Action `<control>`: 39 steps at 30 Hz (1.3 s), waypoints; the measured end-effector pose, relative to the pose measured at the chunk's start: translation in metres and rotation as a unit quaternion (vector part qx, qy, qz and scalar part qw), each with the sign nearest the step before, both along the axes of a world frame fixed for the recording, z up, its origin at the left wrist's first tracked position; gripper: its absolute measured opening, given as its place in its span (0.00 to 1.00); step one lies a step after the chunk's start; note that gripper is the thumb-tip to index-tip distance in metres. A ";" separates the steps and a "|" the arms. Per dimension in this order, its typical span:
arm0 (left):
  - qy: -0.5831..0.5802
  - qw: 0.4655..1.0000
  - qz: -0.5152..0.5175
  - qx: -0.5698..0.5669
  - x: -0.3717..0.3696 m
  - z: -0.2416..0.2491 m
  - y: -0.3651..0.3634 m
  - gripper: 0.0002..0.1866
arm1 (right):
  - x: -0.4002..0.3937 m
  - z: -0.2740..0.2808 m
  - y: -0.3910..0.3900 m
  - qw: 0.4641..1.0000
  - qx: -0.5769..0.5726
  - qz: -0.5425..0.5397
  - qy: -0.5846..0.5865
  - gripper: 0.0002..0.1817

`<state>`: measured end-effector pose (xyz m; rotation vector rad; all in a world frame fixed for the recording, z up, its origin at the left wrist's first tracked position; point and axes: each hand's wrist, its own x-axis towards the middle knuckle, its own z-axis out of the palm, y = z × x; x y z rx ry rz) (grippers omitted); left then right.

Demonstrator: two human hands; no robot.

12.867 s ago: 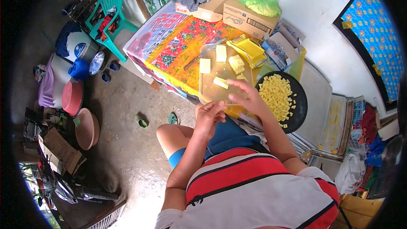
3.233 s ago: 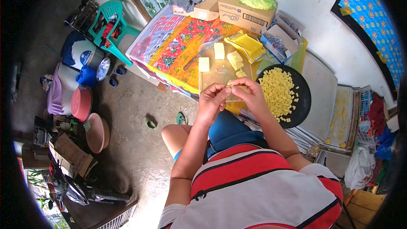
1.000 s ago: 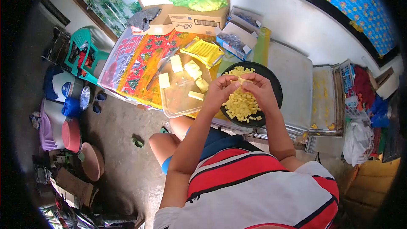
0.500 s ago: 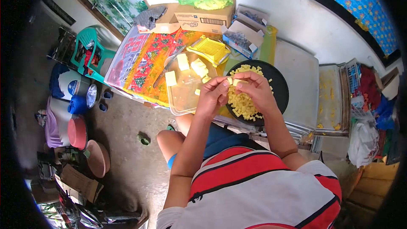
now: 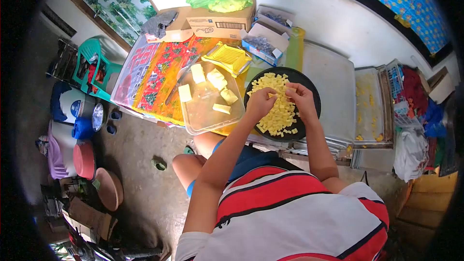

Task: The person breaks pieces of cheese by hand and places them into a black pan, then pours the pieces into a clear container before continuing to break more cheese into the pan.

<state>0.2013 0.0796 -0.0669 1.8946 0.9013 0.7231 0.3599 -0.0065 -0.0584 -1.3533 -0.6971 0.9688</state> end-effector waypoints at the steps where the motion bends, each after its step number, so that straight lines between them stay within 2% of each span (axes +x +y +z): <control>1: 0.031 0.999 -0.008 0.005 0.001 0.000 0.001 0.14 | -0.005 0.002 -0.003 1.000 -0.002 0.000 -0.003 0.14; 3: 0.093 0.995 -0.024 0.016 0.001 0.001 0.004 0.15 | -0.008 0.004 -0.006 1.000 -0.005 0.001 0.000 0.13; 6: 0.021 0.998 -0.035 -0.046 -0.007 0.000 0.009 0.15 | -0.011 0.006 -0.006 1.000 -0.006 0.010 0.029 0.14; 7: -0.028 0.993 -0.029 -0.113 -0.009 0.011 0.005 0.15 | -0.014 0.014 -0.007 0.999 -0.004 0.015 0.047 0.14; 9: -0.127 0.962 -0.014 -0.242 -0.017 0.037 -0.004 0.15 | -0.020 0.026 -0.005 0.997 0.009 0.028 0.072 0.13; 12: -0.172 0.938 -0.040 -0.300 -0.029 0.059 -0.013 0.14 | -0.030 0.041 -0.004 0.994 0.043 0.050 0.085 0.13; 15: -0.244 0.933 -0.042 -0.261 -0.040 0.069 -0.021 0.11 | -0.046 0.063 -0.004 0.992 0.077 0.071 0.076 0.13; 20: -0.284 0.911 -0.036 -0.297 -0.057 0.083 -0.025 0.08 | -0.059 0.081 -0.004 0.984 0.130 0.110 0.058 0.14; 33: -0.318 0.869 -0.036 -0.378 -0.058 0.088 -0.032 0.07 | -0.063 0.092 -0.017 0.988 0.111 0.087 0.058 0.14; 36: -0.273 0.890 -0.008 -0.365 -0.052 0.087 -0.031 0.06 | -0.049 0.082 -0.016 0.992 0.108 0.055 0.026 0.13; 38: -0.183 0.966 -0.019 -0.180 -0.040 0.051 -0.021 0.06 | -0.038 0.073 -0.011 0.994 0.105 0.015 0.008 0.13; 39: -0.135 0.987 -0.023 -0.083 -0.035 0.032 -0.018 0.06 | -0.034 0.066 -0.010 0.996 0.095 0.001 0.003 0.13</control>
